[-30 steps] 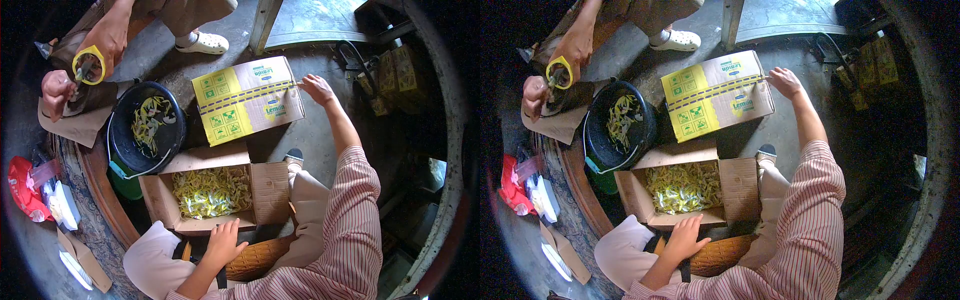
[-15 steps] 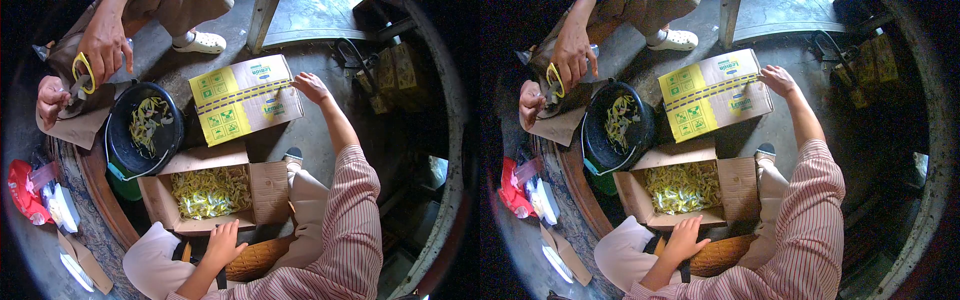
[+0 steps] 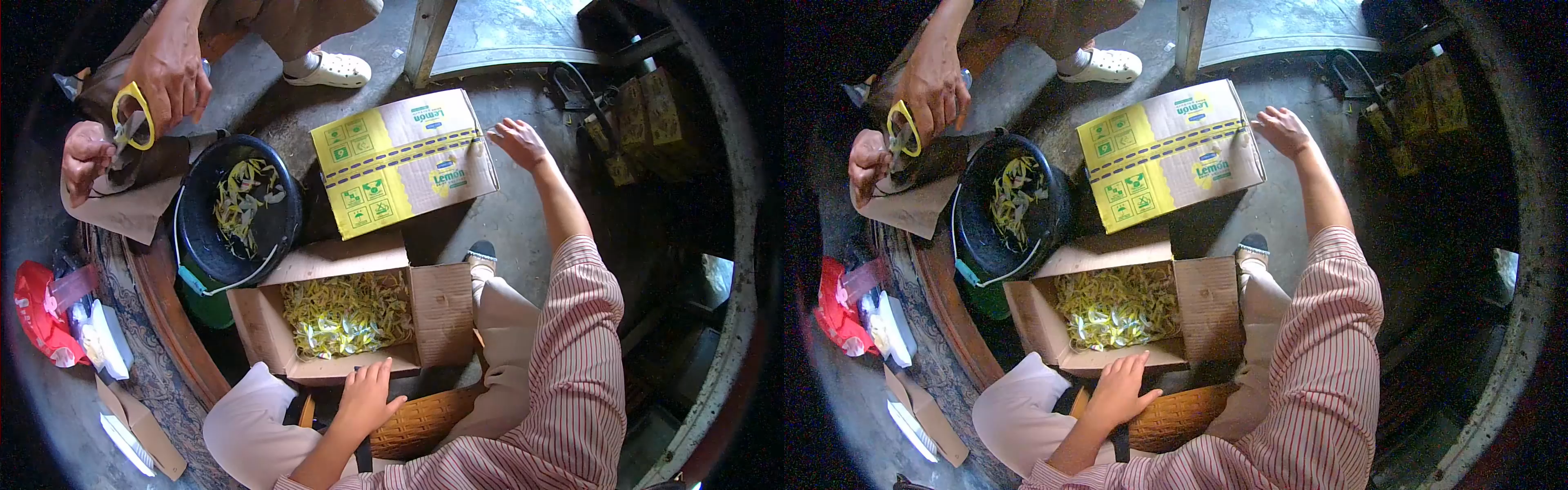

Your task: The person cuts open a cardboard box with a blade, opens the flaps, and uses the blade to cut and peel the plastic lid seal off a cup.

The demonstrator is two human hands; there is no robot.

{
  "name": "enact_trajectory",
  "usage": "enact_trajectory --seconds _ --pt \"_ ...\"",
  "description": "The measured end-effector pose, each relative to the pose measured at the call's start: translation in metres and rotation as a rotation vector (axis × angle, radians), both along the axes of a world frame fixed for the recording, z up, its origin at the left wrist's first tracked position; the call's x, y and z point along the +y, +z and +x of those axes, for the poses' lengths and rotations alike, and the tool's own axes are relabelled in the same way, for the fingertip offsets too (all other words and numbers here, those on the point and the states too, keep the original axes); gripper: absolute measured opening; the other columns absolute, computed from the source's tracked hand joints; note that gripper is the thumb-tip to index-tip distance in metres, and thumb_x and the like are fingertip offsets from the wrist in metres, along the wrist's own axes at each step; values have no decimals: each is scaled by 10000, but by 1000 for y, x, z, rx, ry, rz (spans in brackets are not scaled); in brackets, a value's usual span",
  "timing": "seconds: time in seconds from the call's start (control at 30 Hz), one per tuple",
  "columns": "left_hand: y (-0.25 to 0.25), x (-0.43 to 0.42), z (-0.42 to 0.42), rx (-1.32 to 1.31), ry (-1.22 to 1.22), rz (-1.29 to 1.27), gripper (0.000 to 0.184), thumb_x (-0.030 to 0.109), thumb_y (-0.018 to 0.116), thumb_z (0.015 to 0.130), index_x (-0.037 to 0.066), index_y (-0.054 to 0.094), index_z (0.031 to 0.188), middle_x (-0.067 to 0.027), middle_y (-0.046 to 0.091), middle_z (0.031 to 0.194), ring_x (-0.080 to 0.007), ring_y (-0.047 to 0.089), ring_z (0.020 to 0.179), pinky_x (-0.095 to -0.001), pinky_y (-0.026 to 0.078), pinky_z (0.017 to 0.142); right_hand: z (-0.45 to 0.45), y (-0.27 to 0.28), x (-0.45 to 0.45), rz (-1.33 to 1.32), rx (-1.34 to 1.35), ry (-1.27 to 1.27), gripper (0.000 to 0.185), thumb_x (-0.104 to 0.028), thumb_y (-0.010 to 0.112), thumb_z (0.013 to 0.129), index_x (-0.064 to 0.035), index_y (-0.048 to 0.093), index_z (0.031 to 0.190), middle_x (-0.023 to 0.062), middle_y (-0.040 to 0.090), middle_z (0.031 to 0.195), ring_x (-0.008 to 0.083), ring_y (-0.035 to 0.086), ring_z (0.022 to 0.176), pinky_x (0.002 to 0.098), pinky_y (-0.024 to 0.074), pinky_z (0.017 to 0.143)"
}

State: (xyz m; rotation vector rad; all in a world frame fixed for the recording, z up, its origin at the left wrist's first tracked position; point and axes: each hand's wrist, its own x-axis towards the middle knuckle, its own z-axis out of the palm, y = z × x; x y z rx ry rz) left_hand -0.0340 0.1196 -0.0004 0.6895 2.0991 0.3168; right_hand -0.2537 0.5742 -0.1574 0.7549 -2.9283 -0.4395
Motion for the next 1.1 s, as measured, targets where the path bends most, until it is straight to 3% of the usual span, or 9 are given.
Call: enact_trajectory --seconds 0.2,0.33,0.43,0.5,0.6,0.9,0.93,1.0,1.1 --pt "-4 -2 3 29 -8 19 706 395 622 743 -16 358 1253 -148 486 1119 -286 453 1057 -392 349 913 17 5 29 101 -58 -154 153 -163 531 742 -135 586 881 7 528 842 174 524 889 303 460 698" --pt "-1 -1 3 21 -5 13 708 398 625 740 -13 360 1251 -144 488 1123 -286 455 1055 -393 351 910 14 21 17 -289 51 -348 283 -63 506 742 -127 573 1010 64 608 878 244 578 854 337 481 718" --pt "4 -1 3 48 -2 26 710 399 627 738 -8 359 1254 -143 486 1135 -287 454 1059 -395 351 908 6 21 -21 -679 -157 -538 396 6 527 710 -120 551 1084 86 620 773 258 602 704 345 492 661" --pt "8 -1 4 48 -4 20 710 398 628 737 -4 357 1256 -143 484 1143 -284 452 1065 -394 348 909 10 19 -56 -905 -229 -405 430 62 561 683 -99 561 1081 80 629 724 172 596 594 302 482 547" --pt "14 -3 6 102 7 37 713 398 630 735 0 356 1259 -142 481 1150 -279 451 1070 -391 346 907 16 16 -117 -1084 -516 -369 428 40 552 719 -90 532 1127 25 605 710 109 567 614 255 470 578" --pt "28 -15 23 318 13 192 690 393 642 718 0 392 1227 -130 491 1103 -262 469 1041 -386 375 857 56 139 -240 -537 -617 -243 425 -87 533 670 -79 550 1094 183 611 788 311 613 741 391 497 666" --pt "32 -14 22 266 4 175 694 402 647 710 -3 398 1216 -145 505 1105 -278 484 1040 -396 391 852 67 158 -246 -604 -477 -146 398 -83 502 660 -44 558 1053 170 590 668 347 587 654 442 477 639" --pt "18 -22 26 273 1 198 701 418 648 704 -1 403 1210 -152 519 1097 -285 499 1023 -403 398 848 84 197 -258 -524 -271 -8 383 -57 503 663 -51 564 1041 124 598 861 281 570 834 362 437 765" --pt "20 -29 19 261 -55 54 715 472 629 711 11 408 1210 -161 533 1102 -302 509 1028 -426 401 871 131 294 -266 -479 60 67 351 -56 556 681 -78 582 1030 92 612 842 234 577 810 358 428 761"
